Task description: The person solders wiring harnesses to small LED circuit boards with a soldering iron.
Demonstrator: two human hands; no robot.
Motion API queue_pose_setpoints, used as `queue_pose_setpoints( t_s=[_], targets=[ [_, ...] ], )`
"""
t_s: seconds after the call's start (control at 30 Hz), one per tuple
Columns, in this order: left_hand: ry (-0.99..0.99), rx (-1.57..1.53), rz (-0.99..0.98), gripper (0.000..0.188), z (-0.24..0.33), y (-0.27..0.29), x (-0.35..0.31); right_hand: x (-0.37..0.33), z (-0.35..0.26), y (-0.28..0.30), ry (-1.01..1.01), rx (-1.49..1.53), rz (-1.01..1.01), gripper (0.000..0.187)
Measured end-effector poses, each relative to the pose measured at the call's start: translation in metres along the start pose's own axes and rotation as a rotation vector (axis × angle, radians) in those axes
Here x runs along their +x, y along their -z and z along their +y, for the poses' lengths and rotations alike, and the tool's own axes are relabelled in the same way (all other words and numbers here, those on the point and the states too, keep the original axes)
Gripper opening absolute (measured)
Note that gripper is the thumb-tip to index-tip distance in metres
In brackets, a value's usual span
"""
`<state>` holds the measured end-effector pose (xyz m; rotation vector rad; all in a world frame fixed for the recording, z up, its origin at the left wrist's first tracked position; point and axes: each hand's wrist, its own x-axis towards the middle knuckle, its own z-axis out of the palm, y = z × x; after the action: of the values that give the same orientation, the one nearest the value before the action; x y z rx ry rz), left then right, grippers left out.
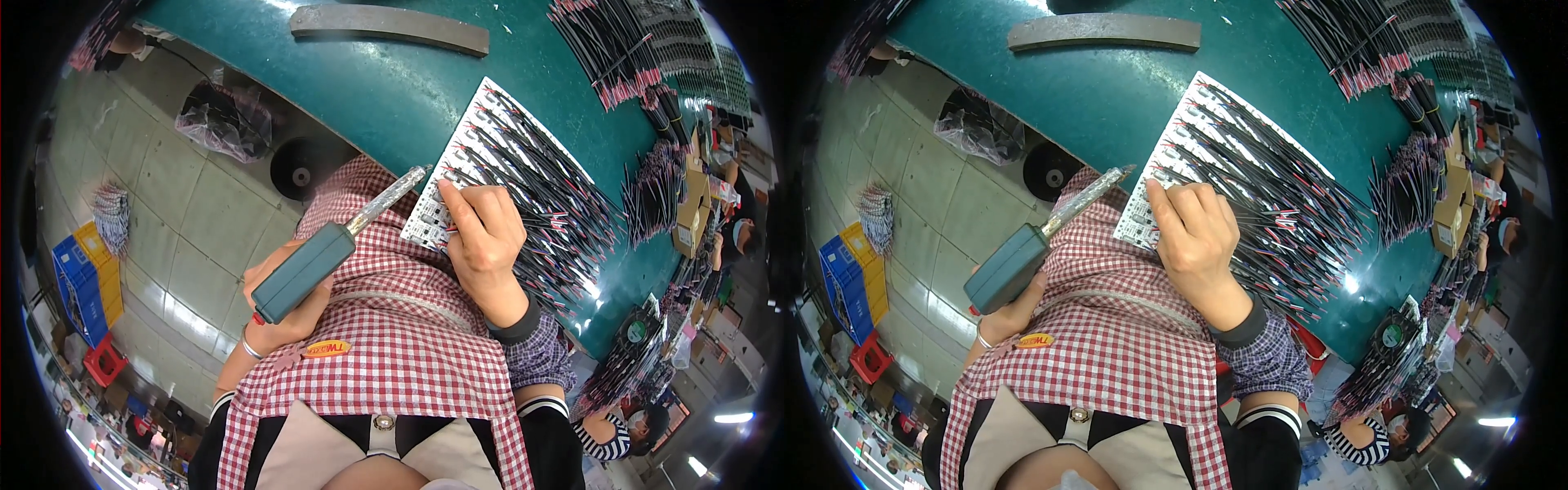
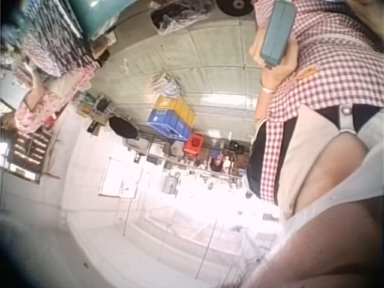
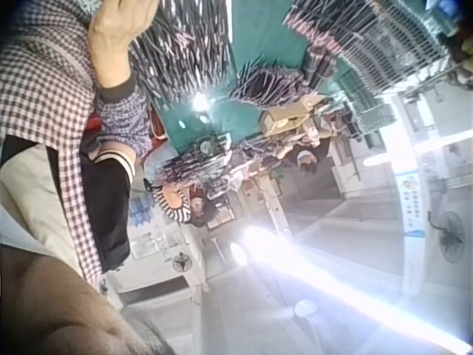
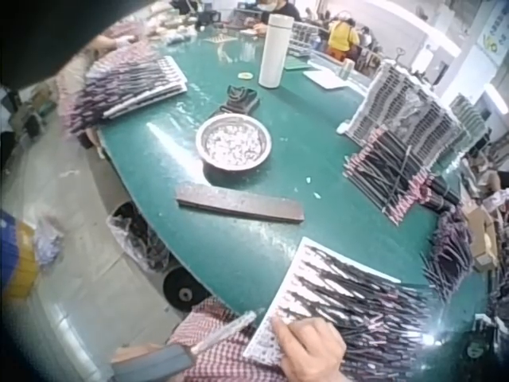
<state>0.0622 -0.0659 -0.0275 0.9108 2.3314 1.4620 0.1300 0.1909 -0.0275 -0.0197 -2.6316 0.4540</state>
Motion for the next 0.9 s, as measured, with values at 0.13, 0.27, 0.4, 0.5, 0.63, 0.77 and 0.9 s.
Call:
queue_pose_setpoints(
  t_s=[0.13, 0.27, 0.4, 0.5, 0.63, 0.77, 0.9],
  targets=[
    [-0.043, 0.026, -0.024, 0.020, 0.0007, 0.0000, 0.0015, -0.0002, 0.0004, 0.0003, 0.000, 0.001, -0.013, 0.035],
    [-0.032, -0.021, 0.013, 0.020, 0.0039, -0.0016, 0.0050, 0.0022, -0.0009, 0.0000, -0.023, -0.001, 0.022, 0.034],
    [0.010, -0.032, 0.003, 0.020, 0.0035, -0.0009, 0.0026, 0.0027, -0.0007, 0.0000, -0.011, -0.015, 0.024, 0.033],
    [-0.008, -0.022, 0.008, 0.019, 0.0052, -0.0012, 0.0053, 0.0011, 0.0002, -0.0001, -0.010, -0.015, 0.011, 0.033],
    [-0.025, -0.046, 0.001, 0.019, 0.0041, -0.0024, 0.0076, 0.0004, 0.0012, -0.0001, 0.003, -0.015, -0.001, 0.034],
    [-0.054, -0.031, 0.005, 0.020, -0.0011, -0.0047, 0.0063, 0.0009, 0.0023, -0.0006, 0.009, -0.007, -0.005, 0.035],
    [-0.083, -0.020, 0.008, 0.020, -0.0018, -0.0063, 0.0090, 0.0006, 0.0021, -0.0004, 0.005, -0.002, -0.006, 0.035]
  ],
)
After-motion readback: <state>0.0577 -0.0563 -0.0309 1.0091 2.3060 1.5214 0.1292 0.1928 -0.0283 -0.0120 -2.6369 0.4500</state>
